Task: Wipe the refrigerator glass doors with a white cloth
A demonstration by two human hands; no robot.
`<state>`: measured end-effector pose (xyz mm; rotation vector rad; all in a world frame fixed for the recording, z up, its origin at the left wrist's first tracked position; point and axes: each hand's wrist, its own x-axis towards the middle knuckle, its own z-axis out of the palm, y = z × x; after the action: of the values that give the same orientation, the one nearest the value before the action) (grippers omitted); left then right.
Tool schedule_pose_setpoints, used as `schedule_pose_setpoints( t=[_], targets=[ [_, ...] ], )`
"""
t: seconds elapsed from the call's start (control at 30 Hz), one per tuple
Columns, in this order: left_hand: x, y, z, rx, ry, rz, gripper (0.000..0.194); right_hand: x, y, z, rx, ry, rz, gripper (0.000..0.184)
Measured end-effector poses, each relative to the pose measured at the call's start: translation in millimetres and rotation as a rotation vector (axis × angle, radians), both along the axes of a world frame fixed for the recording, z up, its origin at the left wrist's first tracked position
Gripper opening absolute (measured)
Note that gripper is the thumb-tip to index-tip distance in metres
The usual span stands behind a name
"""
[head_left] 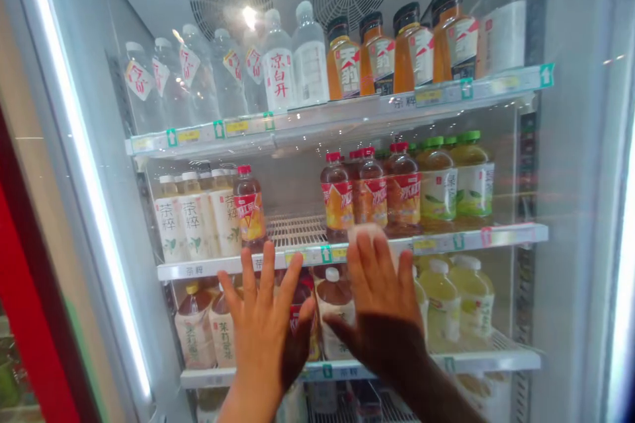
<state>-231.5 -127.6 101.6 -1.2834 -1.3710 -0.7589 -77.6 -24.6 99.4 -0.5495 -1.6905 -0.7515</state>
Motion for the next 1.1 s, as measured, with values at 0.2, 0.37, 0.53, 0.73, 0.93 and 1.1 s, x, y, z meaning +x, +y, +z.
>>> schedule_pose_setpoints(
  t=[0.2, 0.37, 0.53, 0.73, 0.93, 1.1],
  targets=[
    [-38.4, -20.4, 11.2, -0.030, 0.032, -0.018, 0.080, -47.2, -20.8, 24.4, -0.029, 0.065, -0.052, 0.092],
    [-70.5, -40.4, -28.2, -0.058, 0.062, -0.093, 0.082, -75.6, -38.7, -15.3, -0.123, 0.112, -0.060, 0.090],
    [-102.9, -64.3, -73.5, -0.129, 0.075, -0.139, 0.080, -114.2, -70.3, -82.6, -0.093, 0.038, -0.058, 0.087],
    [-122.7, -74.0, -57.5, -0.106, 0.018, -0.177, 0.082, -145.8, -85.0, -21.9, -0.130, 0.081, -0.042, 0.092],
    [-169.1, -99.3, -115.6, -0.166, -0.123, -0.246, 0.090, -148.8, -98.5, -114.5, -0.046, -0.024, -0.043, 0.080],
    [-177.8, -94.7, -79.8, -0.169, -0.172, -0.211, 0.085, -131.8, -79.0, -50.6, -0.120, 0.075, -0.064, 0.079]
  ],
)
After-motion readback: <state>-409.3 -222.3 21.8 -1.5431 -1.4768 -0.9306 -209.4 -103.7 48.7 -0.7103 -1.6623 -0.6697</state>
